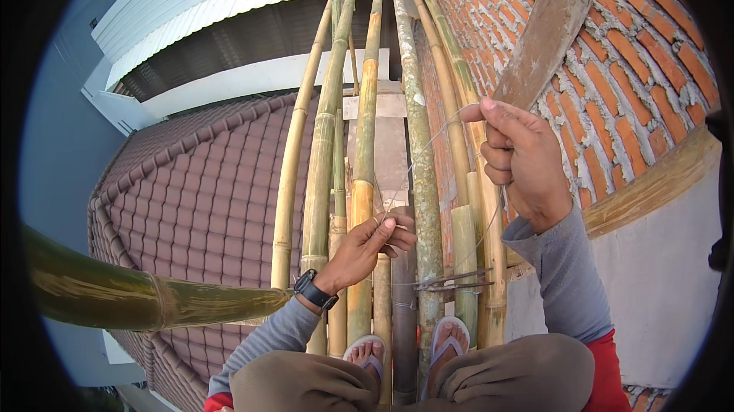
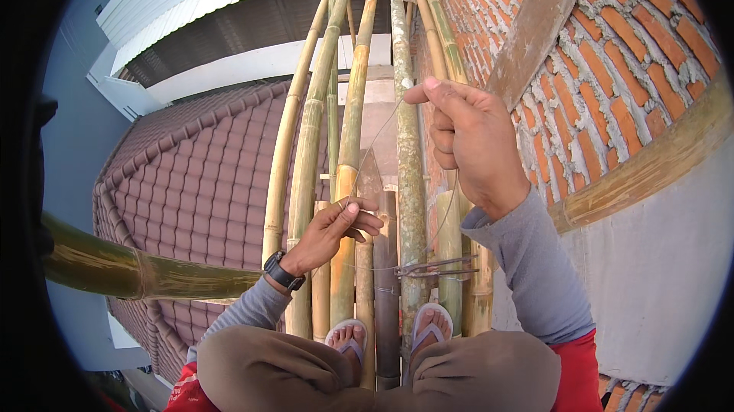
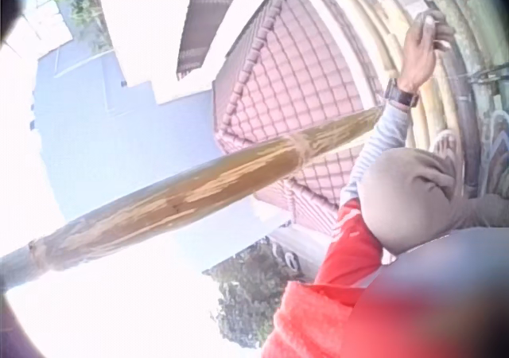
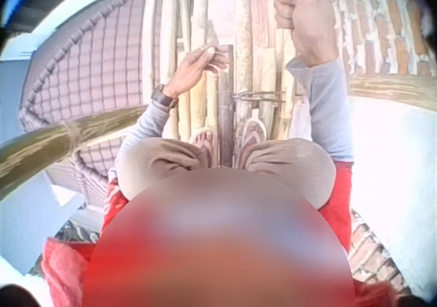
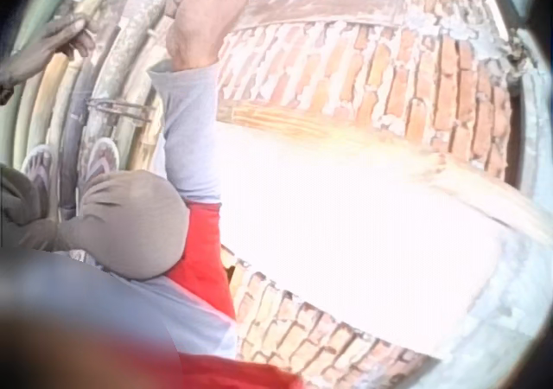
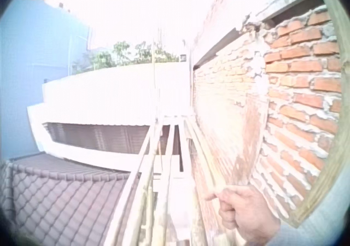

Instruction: The person secures bamboo poles together on a rooftop using metal wire and pliers. They wrap the wire around the poles, twist it with pliers to tighten, and trim excess wire, repeating the process at multiple joints.

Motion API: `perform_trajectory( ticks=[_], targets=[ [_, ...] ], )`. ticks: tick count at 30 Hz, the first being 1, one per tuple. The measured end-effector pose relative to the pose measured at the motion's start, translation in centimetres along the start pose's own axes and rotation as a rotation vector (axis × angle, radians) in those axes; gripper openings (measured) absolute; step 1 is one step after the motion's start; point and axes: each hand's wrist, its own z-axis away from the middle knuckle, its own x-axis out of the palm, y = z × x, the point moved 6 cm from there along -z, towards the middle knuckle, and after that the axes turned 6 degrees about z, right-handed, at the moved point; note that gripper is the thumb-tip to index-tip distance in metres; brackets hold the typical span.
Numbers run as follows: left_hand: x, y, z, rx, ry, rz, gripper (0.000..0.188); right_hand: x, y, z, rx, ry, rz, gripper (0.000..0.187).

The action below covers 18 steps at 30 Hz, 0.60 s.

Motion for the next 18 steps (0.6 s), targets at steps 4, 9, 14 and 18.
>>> perform_trajectory(
  ticks=[4,9,14,18],
  targets=[
    [3.0,-6.4,0.6,-0.138,-0.081,0.161,0.051,-1.5,6.1,-2.9,0.162,0.073,-0.122,0.034],
    [6.8,-9.8,2.5,-0.453,-0.232,0.478,0.051,-2.5,12.2,-3.3,0.243,0.104,-0.148,0.033],
    [7.0,-9.9,2.7,-0.627,-0.174,0.687,0.036,-5.7,14.7,-4.4,0.314,0.178,-0.282,0.025],
    [6.7,-9.3,1.9,-0.573,-0.153,0.775,0.03,-8.3,15.7,-5.6,0.277,0.273,-0.432,0.02]
  ],
)
